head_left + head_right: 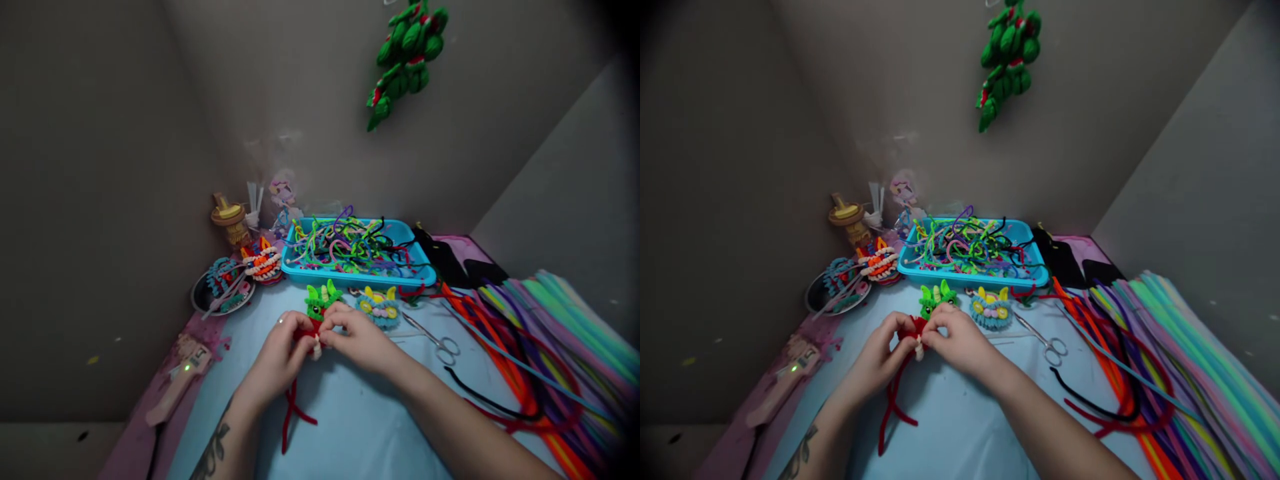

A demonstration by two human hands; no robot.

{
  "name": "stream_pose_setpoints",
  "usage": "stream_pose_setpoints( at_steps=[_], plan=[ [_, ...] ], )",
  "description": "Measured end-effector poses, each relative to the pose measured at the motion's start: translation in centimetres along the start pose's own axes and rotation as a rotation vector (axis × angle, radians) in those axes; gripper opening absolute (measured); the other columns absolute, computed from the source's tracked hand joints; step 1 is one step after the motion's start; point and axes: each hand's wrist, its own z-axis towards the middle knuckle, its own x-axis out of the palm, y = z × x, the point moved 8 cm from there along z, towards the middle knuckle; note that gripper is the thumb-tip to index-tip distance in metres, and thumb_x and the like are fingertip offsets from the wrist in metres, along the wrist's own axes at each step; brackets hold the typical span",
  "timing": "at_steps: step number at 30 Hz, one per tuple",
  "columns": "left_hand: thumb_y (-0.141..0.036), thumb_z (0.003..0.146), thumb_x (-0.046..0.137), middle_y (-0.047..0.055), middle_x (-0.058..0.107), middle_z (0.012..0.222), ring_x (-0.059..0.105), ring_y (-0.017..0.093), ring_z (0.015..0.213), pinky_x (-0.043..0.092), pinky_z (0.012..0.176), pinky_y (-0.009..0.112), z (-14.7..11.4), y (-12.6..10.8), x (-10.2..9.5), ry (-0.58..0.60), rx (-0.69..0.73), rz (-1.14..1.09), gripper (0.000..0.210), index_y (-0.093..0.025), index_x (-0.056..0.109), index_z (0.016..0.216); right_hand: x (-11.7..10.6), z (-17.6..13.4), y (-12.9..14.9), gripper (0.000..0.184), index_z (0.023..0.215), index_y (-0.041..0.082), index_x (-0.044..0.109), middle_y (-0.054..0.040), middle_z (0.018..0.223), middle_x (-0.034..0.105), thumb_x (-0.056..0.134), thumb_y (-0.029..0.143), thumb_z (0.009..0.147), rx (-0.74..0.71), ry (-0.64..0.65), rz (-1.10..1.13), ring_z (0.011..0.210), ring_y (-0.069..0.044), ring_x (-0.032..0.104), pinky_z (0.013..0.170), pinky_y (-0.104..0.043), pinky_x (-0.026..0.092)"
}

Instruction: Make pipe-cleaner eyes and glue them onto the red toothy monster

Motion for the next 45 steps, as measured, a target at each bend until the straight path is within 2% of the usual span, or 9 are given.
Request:
stream_pose_setpoints(
  at_steps=[6,8,11,14,18,21,24,36,45],
  plan=[
    [-0.017,0.086,0.05,0.003,0.059,0.086,0.055,0.018,0.083,0.04,0.078,0.029,0.0,-0.5,0.2,0.055,0.026,-0.03,0.005,-0.02,0.054,0.085,0.1,-0.1,-0.4,0.016,0.055,0.017,0.064,-0.0006,0.073,0.056,0.064,0.009,0.069,0.029,0.019,0.074,0.076,-0.015,0.057,0.073,-0.027,0.04],
    [-0.018,0.087,0.049,0.003,0.059,0.088,0.055,0.017,0.084,0.041,0.079,0.029,0.0,-0.3,-0.1,0.032,-0.003,-0.094,0.007,-0.02,0.054,0.091,0.4,-0.1,-0.6,0.02,0.055,0.016,0.062,-0.0009,0.07,0.057,0.064,0.02,0.074,0.028,0.069,0.174,0.073,-0.015,0.057,0.072,-0.027,0.041],
    [-0.021,0.087,0.05,0.002,0.057,0.089,0.055,0.016,0.082,0.042,0.076,0.027,0.0,0.7,-0.6,-0.012,-0.073,-0.259,0.01,-0.02,0.053,0.096,0.9,-0.2,-1.0,0.041,0.063,0.015,0.063,-0.0016,0.063,0.06,0.051,0.046,0.086,0.078,0.166,0.404,0.064,-0.015,0.056,0.068,-0.028,0.042],
    [-0.025,0.086,0.055,0.0,0.055,0.083,0.053,0.013,0.075,0.042,0.07,0.024,0.1,1.8,-0.8,-0.034,-0.137,-0.453,0.011,-0.02,0.053,0.096,0.7,-0.2,-1.3,0.045,0.082,0.014,0.066,-0.003,0.07,0.064,0.051,0.056,0.083,0.128,0.188,0.47,0.065,-0.015,0.057,0.067,-0.028,0.042],
    [-0.031,0.08,0.064,-0.002,0.055,0.078,0.052,0.011,0.069,0.043,0.064,0.021,0.1,2.8,-1.5,-0.152,-0.181,-0.641,0.018,-0.019,0.057,0.092,-1.0,-0.1,-0.3,0.026,0.089,0.017,0.062,-0.0028,0.082,0.065,0.068,0.038,0.074,0.054,0.03,0.186,0.072,-0.016,0.056,0.063,-0.025,0.039],
    [-0.034,0.076,0.069,-0.001,0.059,0.079,0.055,0.011,0.07,0.045,0.064,0.021,0.1,3.3,-2.1,-0.259,-0.195,-0.696,0.021,-0.018,0.061,0.088,-1.9,-0.4,1.4,0.014,0.08,0.018,0.059,-0.0009,0.081,0.061,0.069,0.025,0.072,-0.061,-0.115,-0.061,0.074,-0.015,0.054,0.063,-0.025,0.037],
    [-0.036,0.073,0.071,0.001,0.064,0.078,0.058,0.012,0.069,0.047,0.065,0.022,0.1,3.3,-2.0,-0.274,-0.219,-0.698,0.023,-0.017,0.065,0.086,-1.5,-0.7,2.5,0.007,0.075,0.018,0.057,0.0001,0.076,0.058,0.064,0.019,0.077,-0.128,-0.144,-0.171,0.073,-0.015,0.053,0.064,-0.025,0.037],
    [-0.032,0.077,0.066,0.005,0.07,0.077,0.062,0.017,0.072,0.047,0.069,0.027,0.1,2.2,-1.9,-0.169,-0.228,-0.425,0.018,-0.015,0.071,0.082,-0.9,-1.0,2.8,0.012,0.074,0.019,0.055,-0.001,0.074,0.057,0.054,0.017,0.086,-0.174,-0.134,-0.208,0.073,-0.016,0.054,0.065,-0.026,0.038],
    [-0.029,0.079,0.063,0.005,0.072,0.078,0.063,0.017,0.073,0.047,0.071,0.026,0.1,1.9,-1.8,-0.149,-0.216,-0.352,0.016,-0.016,0.071,0.082,-0.5,-0.9,2.5,0.01,0.077,0.019,0.056,-0.0018,0.077,0.058,0.053,0.016,0.086,-0.158,-0.123,-0.206,0.076,-0.017,0.055,0.067,-0.027,0.04]
  ],
)
